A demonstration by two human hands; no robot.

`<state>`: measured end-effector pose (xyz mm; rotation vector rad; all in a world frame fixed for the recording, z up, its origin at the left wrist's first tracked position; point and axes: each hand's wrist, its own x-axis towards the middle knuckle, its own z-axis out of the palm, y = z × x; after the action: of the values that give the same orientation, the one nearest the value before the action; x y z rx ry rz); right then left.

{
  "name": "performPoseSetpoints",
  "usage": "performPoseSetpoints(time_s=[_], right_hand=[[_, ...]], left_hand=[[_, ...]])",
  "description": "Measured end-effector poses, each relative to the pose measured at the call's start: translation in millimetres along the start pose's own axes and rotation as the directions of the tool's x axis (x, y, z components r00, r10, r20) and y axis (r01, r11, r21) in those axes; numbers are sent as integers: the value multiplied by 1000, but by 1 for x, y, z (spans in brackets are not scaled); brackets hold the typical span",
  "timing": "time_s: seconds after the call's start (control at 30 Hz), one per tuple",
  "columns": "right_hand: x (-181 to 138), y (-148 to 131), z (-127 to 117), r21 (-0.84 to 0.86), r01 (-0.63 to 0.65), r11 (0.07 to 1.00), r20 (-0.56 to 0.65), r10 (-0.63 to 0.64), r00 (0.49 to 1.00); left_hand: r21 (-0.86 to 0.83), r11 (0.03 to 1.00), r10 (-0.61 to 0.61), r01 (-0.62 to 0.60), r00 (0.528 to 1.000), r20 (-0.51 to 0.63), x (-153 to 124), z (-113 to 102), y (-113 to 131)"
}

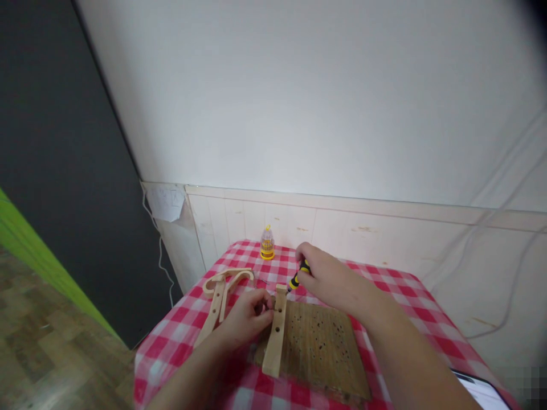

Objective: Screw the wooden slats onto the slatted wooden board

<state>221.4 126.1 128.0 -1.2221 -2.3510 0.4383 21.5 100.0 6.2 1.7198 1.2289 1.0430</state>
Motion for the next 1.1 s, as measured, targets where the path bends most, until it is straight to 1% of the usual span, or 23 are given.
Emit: performPoseSetpoints(time_s=[0.07,0.17,0.27,0.33,0.43,0.5,0.73,0.93,1.1], right_hand=[[1,-1,0,-11,37,999,-6,-37,999],[2,-3,-1,-20,101,995,-18,-101,995],[1,-4,-3,-18,121,993,-9,-121,993],[-1,-6,-6,-25,123,992,-4,-123,992],[-5,-8,-11,-32,135,990,-23,-135,991],[-7,-9,-14,-37,144,989,-31,-145,989],[-7,-8,-19,-78,155,985,-42,-158,987],[-10,-10,-20,-82,182,980,-40,-186,982],[-12,-13,-19,-61,211,976,-27,-213,977]], left_hand=[[-59,998,-13,12,1000,-10,1,4,-5],[-116,993,-2,-4,999,-50,4,8,-14],[-142,990,15,-25,997,-70,5,8,-16],[-106,993,39,-47,996,-74,5,8,-13],[35,994,107,-105,992,-62,6,6,-7],[87,987,139,-135,989,-45,7,5,-5],[139,978,165,-155,984,-64,8,6,-8],[163,971,176,-176,984,12,11,5,-12],[176,968,173,-177,984,39,9,4,-8]])
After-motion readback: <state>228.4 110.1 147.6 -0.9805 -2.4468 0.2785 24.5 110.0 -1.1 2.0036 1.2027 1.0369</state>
